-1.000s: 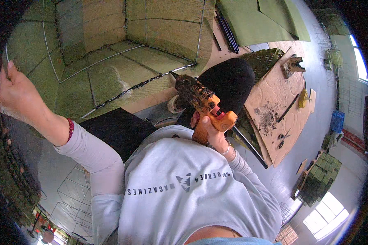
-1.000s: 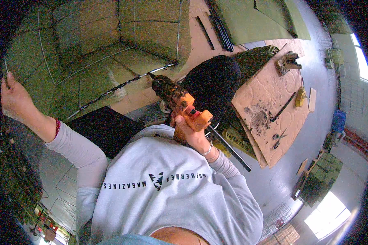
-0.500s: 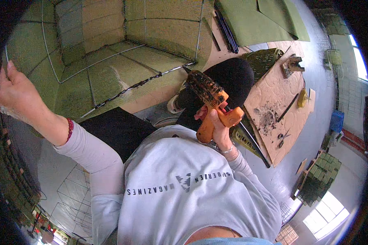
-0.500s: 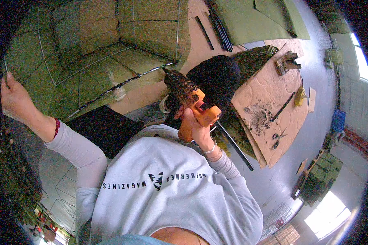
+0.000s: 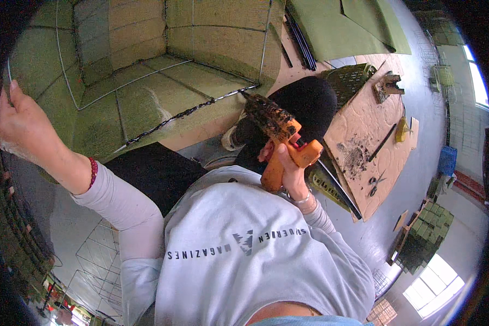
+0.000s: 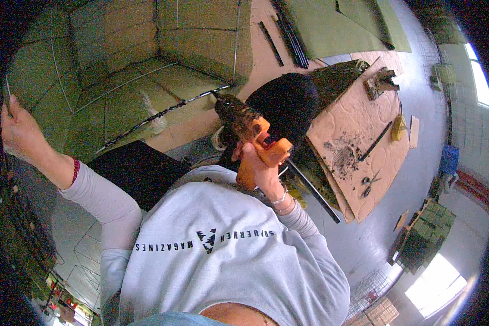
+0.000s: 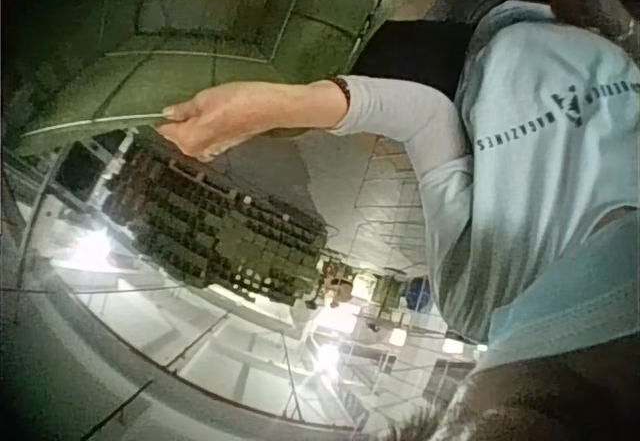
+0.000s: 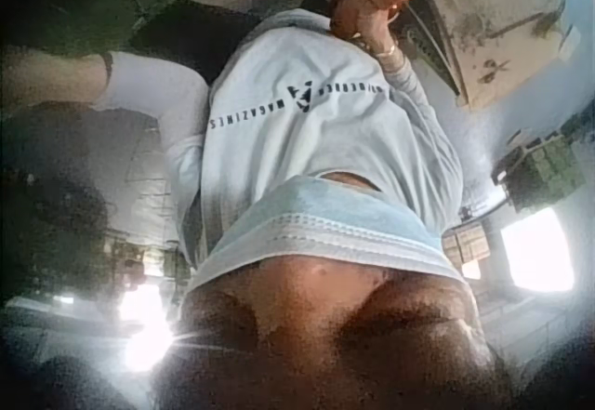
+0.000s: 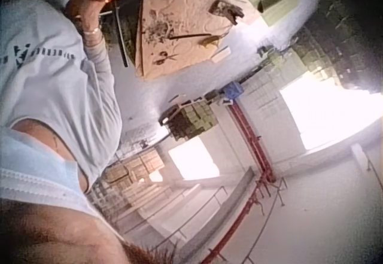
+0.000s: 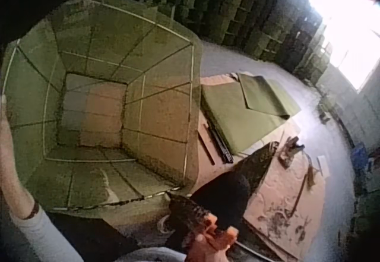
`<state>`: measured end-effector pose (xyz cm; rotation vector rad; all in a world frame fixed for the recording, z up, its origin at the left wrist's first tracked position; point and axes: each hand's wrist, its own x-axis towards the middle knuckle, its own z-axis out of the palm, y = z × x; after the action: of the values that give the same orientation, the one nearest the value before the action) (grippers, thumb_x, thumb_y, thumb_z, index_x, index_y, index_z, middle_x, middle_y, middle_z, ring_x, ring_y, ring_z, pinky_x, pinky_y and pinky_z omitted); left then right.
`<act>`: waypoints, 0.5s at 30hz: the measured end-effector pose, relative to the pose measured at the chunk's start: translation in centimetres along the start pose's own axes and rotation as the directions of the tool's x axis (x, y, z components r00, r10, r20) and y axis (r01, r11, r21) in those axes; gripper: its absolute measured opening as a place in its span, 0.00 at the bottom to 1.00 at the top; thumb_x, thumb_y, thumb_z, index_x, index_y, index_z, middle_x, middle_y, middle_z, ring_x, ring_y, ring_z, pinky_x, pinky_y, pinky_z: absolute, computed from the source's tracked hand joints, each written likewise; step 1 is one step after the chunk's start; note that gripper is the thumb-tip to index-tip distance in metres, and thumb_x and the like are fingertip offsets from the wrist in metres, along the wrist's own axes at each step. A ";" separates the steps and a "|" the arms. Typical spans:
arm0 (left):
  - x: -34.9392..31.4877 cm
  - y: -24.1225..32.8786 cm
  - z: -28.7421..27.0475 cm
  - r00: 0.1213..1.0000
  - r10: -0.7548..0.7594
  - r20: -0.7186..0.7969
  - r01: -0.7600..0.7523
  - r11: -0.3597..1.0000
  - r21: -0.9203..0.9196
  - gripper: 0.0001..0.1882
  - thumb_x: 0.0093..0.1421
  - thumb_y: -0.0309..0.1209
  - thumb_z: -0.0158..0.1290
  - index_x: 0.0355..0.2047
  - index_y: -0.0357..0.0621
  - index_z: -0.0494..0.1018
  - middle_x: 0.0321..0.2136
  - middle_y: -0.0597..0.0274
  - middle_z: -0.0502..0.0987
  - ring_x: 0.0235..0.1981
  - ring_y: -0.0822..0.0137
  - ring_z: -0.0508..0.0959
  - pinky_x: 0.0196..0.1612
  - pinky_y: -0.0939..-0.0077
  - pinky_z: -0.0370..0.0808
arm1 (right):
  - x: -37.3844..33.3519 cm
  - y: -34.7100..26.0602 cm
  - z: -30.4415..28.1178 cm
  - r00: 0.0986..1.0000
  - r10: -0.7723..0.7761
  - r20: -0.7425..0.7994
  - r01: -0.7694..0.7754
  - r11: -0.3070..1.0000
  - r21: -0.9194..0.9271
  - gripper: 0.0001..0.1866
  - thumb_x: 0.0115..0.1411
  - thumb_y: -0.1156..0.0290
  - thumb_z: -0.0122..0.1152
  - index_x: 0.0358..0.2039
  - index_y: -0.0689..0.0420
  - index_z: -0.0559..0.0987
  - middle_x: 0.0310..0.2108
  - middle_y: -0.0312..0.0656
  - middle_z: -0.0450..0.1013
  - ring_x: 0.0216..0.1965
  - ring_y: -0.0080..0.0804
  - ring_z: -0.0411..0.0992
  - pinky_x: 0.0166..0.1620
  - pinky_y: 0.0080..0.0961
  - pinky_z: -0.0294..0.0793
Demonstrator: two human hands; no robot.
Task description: Assembling a wire basket by attaching green fabric panels to a wire frame using a hot glue gun.
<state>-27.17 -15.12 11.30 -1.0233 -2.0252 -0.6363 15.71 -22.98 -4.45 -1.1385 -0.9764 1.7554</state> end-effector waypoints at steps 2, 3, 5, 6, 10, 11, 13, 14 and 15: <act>0.0 0.5 -0.2 0.993 0.092 -0.070 -0.088 0.994 0.067 0.17 0.55 0.40 0.51 0.34 0.37 0.78 0.29 0.45 0.77 0.29 0.49 0.78 0.33 0.62 0.73 | 0.1 0.0 -0.3 0.995 0.010 -0.100 -0.004 0.998 0.064 0.21 0.59 0.55 0.52 0.42 0.61 0.67 0.30 0.40 0.66 0.33 0.30 0.68 0.38 0.28 0.70; 0.1 0.2 -0.1 0.993 0.092 -0.069 -0.088 0.994 0.066 0.17 0.55 0.40 0.51 0.34 0.37 0.78 0.29 0.45 0.77 0.29 0.49 0.78 0.33 0.62 0.73 | 0.1 0.2 -0.5 0.995 0.011 -0.100 -0.004 0.998 0.063 0.21 0.59 0.55 0.52 0.42 0.61 0.67 0.30 0.40 0.66 0.33 0.30 0.68 0.38 0.28 0.70; 0.2 -0.3 0.3 0.985 0.123 -0.120 -0.121 0.992 0.020 0.18 0.55 0.40 0.51 0.34 0.37 0.77 0.29 0.45 0.77 0.29 0.49 0.78 0.33 0.61 0.73 | 0.2 0.7 -0.7 0.993 -0.029 -0.116 0.046 0.989 0.141 0.12 0.62 0.67 0.49 0.42 0.62 0.68 0.30 0.38 0.69 0.31 0.26 0.69 0.34 0.25 0.72; 0.2 -0.3 0.3 0.985 0.123 -0.120 -0.121 0.992 0.020 0.18 0.55 0.40 0.51 0.34 0.37 0.77 0.29 0.45 0.77 0.29 0.49 0.78 0.33 0.61 0.73 | 0.2 0.6 -0.7 0.993 -0.030 -0.116 0.046 0.989 0.141 0.12 0.62 0.67 0.49 0.42 0.62 0.68 0.30 0.38 0.69 0.31 0.26 0.69 0.34 0.25 0.72; 0.1 0.2 -0.1 0.994 0.087 -0.070 -0.084 0.995 0.044 0.18 0.55 0.41 0.51 0.34 0.36 0.77 0.29 0.45 0.77 0.29 0.49 0.78 0.32 0.61 0.73 | 0.0 -0.2 0.5 0.999 -0.033 0.015 0.032 0.996 0.083 0.13 0.62 0.66 0.51 0.42 0.61 0.68 0.31 0.38 0.70 0.31 0.27 0.70 0.35 0.25 0.72; 0.1 0.3 -0.2 0.994 0.091 -0.058 -0.087 0.994 0.071 0.18 0.55 0.41 0.51 0.34 0.36 0.77 0.29 0.45 0.77 0.29 0.49 0.78 0.33 0.61 0.73 | 0.0 -0.2 0.8 0.998 -0.034 0.056 0.031 0.998 0.048 0.13 0.61 0.66 0.51 0.42 0.61 0.68 0.32 0.37 0.70 0.31 0.26 0.69 0.35 0.24 0.71; 0.0 0.2 0.0 0.993 0.094 -0.074 -0.092 0.995 0.030 0.18 0.55 0.41 0.52 0.34 0.36 0.77 0.29 0.44 0.77 0.29 0.49 0.78 0.32 0.61 0.73 | -0.4 0.3 1.0 0.998 0.003 0.059 -0.005 1.000 0.029 0.13 0.61 0.67 0.51 0.42 0.61 0.68 0.33 0.37 0.70 0.31 0.25 0.69 0.36 0.24 0.71; 0.0 0.2 0.0 0.991 0.096 -0.089 -0.097 0.995 -0.010 0.18 0.55 0.41 0.52 0.33 0.36 0.77 0.29 0.44 0.77 0.29 0.48 0.78 0.32 0.61 0.73 | -0.4 0.0 1.4 0.998 -0.003 0.060 -0.002 0.997 0.076 0.13 0.61 0.67 0.51 0.42 0.61 0.68 0.33 0.37 0.70 0.31 0.25 0.69 0.36 0.24 0.71; 0.0 0.5 -0.2 0.991 0.096 -0.090 -0.097 0.995 -0.009 0.18 0.55 0.41 0.52 0.33 0.36 0.77 0.29 0.44 0.77 0.29 0.48 0.78 0.32 0.61 0.73 | -0.4 -0.1 1.6 0.998 -0.009 0.061 0.001 0.992 0.124 0.12 0.61 0.68 0.50 0.42 0.61 0.68 0.33 0.37 0.70 0.31 0.25 0.69 0.36 0.24 0.71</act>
<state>-26.71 -14.99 11.39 -1.0755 -1.8845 -0.6341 14.34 -23.57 -3.78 -1.0081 -0.8926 1.8297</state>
